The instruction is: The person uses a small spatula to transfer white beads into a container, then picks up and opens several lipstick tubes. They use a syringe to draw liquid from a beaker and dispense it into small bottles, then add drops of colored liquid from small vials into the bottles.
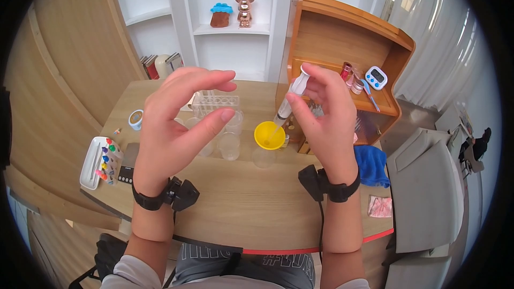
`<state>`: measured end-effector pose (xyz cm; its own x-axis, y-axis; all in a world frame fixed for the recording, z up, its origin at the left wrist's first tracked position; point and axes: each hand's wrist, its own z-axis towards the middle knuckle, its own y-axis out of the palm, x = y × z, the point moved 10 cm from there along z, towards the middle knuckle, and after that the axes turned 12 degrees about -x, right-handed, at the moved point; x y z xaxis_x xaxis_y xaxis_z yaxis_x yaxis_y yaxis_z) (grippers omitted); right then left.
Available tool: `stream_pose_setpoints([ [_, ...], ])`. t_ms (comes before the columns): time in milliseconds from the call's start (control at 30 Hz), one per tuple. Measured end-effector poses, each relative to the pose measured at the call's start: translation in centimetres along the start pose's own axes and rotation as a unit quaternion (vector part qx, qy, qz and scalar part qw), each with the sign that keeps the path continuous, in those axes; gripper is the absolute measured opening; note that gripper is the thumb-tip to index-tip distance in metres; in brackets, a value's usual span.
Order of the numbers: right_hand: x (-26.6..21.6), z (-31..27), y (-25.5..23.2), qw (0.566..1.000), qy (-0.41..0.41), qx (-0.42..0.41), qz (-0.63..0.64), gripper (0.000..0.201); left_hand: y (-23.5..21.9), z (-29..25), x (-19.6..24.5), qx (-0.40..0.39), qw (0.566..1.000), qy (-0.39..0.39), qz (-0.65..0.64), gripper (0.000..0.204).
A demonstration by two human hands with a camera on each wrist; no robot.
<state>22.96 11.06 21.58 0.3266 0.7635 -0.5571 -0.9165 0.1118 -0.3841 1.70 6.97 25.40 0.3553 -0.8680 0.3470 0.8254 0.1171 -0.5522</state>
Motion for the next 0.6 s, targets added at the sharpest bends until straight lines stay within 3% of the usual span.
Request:
stream_pose_setpoints([
  [600,-0.63,0.07,0.61,0.998,-0.032,-0.028,-0.043,0.044,0.06,0.02,0.19,-0.003,1.000,0.008,0.004,0.040],
])
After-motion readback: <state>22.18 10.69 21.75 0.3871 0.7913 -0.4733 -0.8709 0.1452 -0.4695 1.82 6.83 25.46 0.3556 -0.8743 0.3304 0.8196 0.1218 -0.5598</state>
